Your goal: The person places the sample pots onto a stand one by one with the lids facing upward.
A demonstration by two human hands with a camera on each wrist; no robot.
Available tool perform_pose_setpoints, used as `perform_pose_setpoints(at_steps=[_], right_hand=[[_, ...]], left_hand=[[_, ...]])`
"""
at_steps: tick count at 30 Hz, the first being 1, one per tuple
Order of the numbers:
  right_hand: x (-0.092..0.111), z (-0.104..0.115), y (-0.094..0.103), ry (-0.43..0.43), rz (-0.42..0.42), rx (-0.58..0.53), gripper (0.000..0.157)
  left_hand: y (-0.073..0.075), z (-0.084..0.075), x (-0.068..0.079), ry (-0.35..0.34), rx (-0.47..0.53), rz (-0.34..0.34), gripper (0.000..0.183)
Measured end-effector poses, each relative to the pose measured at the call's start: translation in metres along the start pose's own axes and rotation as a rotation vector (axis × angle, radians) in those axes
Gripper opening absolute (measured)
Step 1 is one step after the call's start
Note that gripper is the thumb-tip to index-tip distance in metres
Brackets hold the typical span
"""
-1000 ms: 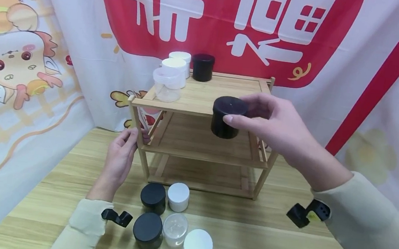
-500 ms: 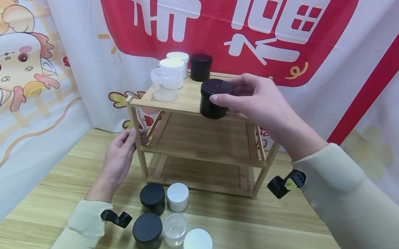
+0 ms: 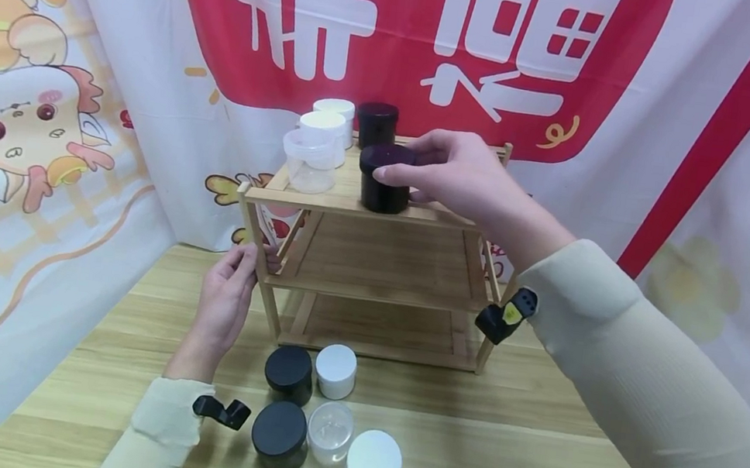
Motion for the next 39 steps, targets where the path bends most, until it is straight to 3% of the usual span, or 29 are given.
perform_pose_setpoints(at_steps=[12,24,31,39], right_hand=[[-0.009,0.001,-0.001,-0.025,0.01,-0.016,0.076],[-0.016,0.0,-0.005,-0.039,-0.021,0.014,0.081],[-0.029,0.002,-0.008,-0.068,-0.021,-0.031,0.08],[-0.042,0.01,-0.007,-0.08,-0.025,-0.004,0.082]], left_hand=[[0.001,0.001,-0.001,0.008,-0.028,-0.008,0.027],[0.002,0.001,0.001,0.008,-0.044,-0.007,0.038],[0.005,0.004,0.004,0.038,-0.068,-0.031,0.036],[0.005,0.001,0.003,0.036,-0.086,-0.036,0.037]])
Point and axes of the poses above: each hand's wrist, its own x-axis away from the middle knuckle, its own y-axis out of the back of the hand, z = x × y, the point moved 1 cm from there along -x, towards the middle knuckle, and after that the axes turned 10 degrees about x, right-handed, at the moved point
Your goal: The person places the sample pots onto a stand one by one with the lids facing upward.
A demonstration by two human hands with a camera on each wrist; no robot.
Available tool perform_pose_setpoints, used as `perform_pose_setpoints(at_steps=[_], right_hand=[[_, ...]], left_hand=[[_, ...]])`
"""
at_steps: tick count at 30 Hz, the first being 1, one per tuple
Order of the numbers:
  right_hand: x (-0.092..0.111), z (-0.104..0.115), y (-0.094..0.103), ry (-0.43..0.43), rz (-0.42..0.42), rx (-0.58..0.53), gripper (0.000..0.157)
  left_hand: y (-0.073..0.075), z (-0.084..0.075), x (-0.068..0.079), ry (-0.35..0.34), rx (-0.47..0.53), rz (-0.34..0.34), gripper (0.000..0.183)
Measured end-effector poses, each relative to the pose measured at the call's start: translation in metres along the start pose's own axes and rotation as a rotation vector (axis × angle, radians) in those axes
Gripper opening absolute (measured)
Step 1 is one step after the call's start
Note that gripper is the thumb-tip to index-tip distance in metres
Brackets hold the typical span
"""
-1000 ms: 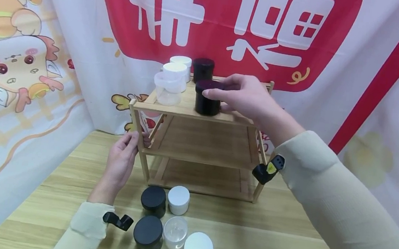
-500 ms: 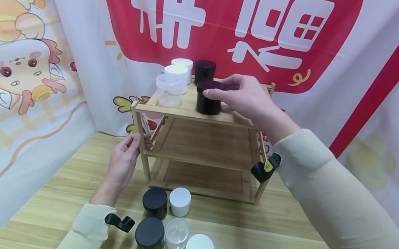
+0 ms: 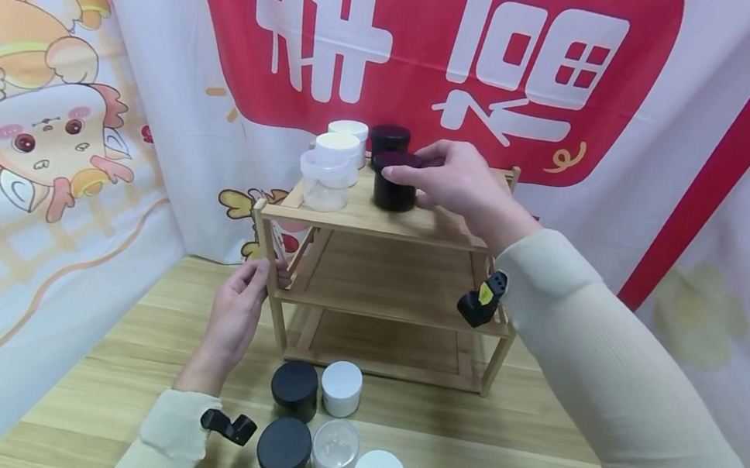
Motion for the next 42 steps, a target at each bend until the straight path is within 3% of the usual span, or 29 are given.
perform_pose_setpoints(at_steps=[12,27,42], right_hand=[[-0.017,0.004,0.002,-0.023,0.026,0.025,0.083],[-0.03,0.016,0.001,-0.12,0.036,-0.008,0.084],[-0.043,0.021,-0.002,-0.117,0.052,-0.015,0.082]], left_hand=[[-0.001,0.0,0.0,-0.012,0.012,0.004,0.036],[-0.003,0.0,-0.002,-0.007,0.011,0.001,0.04],[-0.001,0.001,-0.002,-0.026,0.06,0.025,0.038]])
Point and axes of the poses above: each hand's wrist, its own x-axis away from the middle knuckle, its own y-axis out of the back of the hand, z = x × y, the point moved 1 cm from there along -x, towards the middle knuckle, and after that the axes turned 10 degrees about x, right-handed, at the moved point
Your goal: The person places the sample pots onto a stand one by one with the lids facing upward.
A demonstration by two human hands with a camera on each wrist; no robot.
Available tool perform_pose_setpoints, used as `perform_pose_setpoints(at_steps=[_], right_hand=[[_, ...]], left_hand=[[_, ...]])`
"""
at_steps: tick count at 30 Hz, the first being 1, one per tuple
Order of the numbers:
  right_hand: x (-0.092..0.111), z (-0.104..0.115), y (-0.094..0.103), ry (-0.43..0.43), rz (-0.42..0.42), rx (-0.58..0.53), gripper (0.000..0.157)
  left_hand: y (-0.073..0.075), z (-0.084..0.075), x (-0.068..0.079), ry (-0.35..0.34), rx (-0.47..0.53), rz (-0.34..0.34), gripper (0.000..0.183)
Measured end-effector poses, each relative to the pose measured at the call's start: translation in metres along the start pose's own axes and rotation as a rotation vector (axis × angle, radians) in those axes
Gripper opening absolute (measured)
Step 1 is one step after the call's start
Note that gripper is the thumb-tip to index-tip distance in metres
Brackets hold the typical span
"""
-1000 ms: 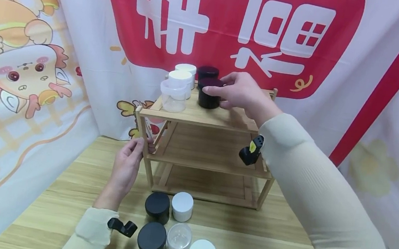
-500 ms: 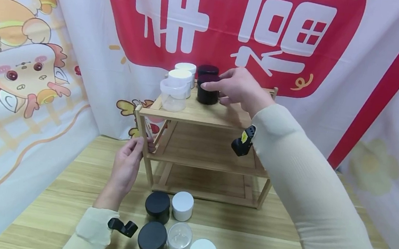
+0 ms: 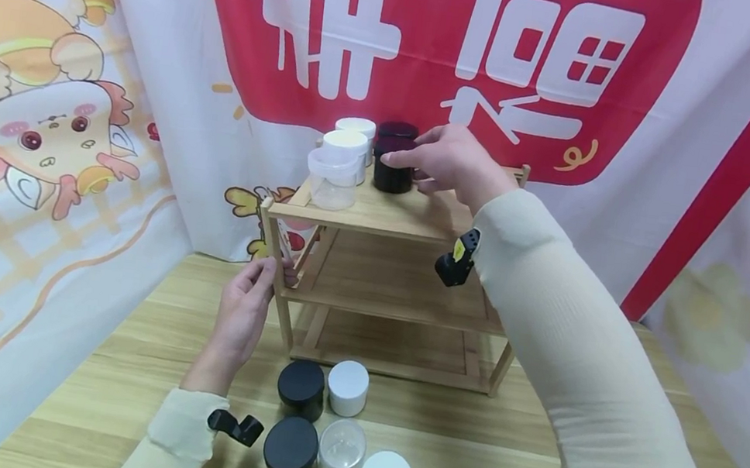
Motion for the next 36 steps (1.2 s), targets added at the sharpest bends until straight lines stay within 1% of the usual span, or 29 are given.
perform_pose_setpoints(at_steps=[6,11,14,20,23,31,36], right_hand=[[-0.0047,0.0035,-0.0007,0.003,0.011,-0.015,0.084],[-0.0063,0.0036,-0.0012,0.002,0.012,-0.018,0.085],[-0.0068,0.0035,-0.0017,0.0,0.014,-0.016,0.085],[-0.0069,0.0042,-0.0027,-0.002,0.015,-0.017,0.086],[-0.0066,0.0047,-0.0032,-0.002,0.016,-0.008,0.086],[-0.0071,0.0053,-0.0059,-0.009,0.004,-0.021,0.087],[-0.0055,0.0054,-0.0057,-0.008,-0.007,0.008,0.087]], left_hand=[[0.0009,0.0002,-0.0011,0.01,-0.037,-0.023,0.036],[0.001,0.0011,-0.0006,0.008,-0.04,-0.026,0.034],[0.0009,0.0013,-0.0006,0.007,-0.037,-0.021,0.035],[-0.0012,-0.0002,0.0004,-0.007,0.002,0.015,0.038],[-0.0019,-0.0008,0.0007,-0.015,0.006,0.023,0.038],[-0.0018,0.0002,0.0011,-0.03,0.012,0.028,0.034],[-0.0021,-0.0006,0.0001,-0.022,0.013,0.023,0.035]])
Point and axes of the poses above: each hand's wrist, its own x-axis away from the middle knuckle, its own y-axis out of the back of the hand, z = x × y, the point moved 1 cm from there along -x, towards the middle knuckle, and after that the axes turned 10 degrees about x, right-handed, at the moved point
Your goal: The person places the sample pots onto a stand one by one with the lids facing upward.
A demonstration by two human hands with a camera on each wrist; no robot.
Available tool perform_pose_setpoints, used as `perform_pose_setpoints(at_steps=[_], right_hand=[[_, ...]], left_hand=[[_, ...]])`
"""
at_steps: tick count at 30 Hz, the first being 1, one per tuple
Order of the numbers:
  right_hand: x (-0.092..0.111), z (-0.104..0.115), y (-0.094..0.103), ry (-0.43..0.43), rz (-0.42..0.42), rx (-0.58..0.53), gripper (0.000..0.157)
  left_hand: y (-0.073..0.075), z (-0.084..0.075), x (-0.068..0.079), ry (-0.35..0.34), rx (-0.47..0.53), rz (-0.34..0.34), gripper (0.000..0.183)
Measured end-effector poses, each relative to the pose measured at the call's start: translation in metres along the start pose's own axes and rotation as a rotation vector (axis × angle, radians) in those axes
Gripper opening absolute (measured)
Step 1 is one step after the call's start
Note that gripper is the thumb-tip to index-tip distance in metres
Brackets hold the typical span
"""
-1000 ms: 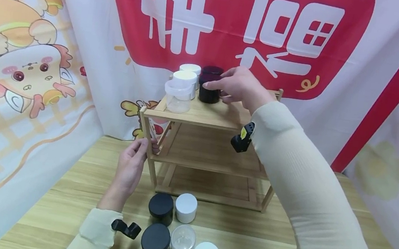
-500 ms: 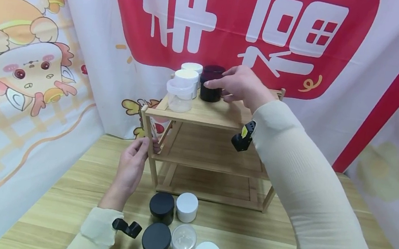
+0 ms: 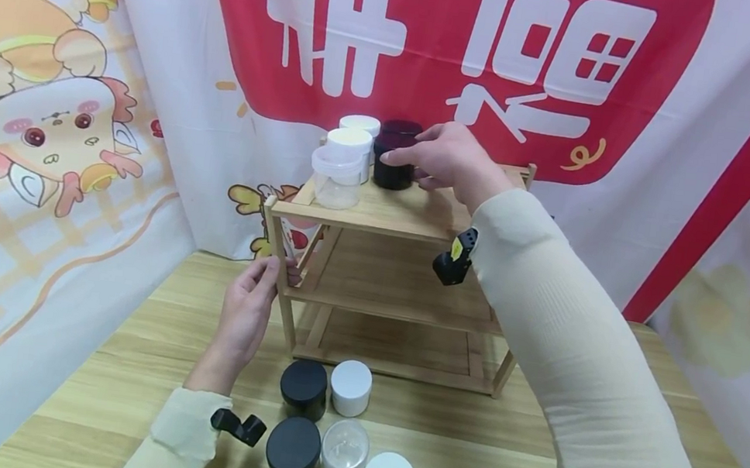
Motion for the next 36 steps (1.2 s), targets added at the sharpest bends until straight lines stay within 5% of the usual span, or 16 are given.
perform_pose_setpoints(at_steps=[16,36], right_hand=[[0.009,-0.013,0.003,0.012,-0.012,0.073,0.089],[0.061,-0.069,0.025,0.103,-0.034,-0.027,0.085]], left_hand=[[-0.002,0.003,0.0,-0.004,0.008,-0.018,0.036],[-0.002,0.003,-0.001,-0.012,0.01,-0.027,0.028]])
Point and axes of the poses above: each hand's wrist, its own x-axis away from the middle knuckle, its own y-axis out of the back of the hand, z = x × y, the point moved 1 cm from there along -x, towards the middle knuckle, and after that the axes turned 10 degrees about x, right-handed, at the moved point
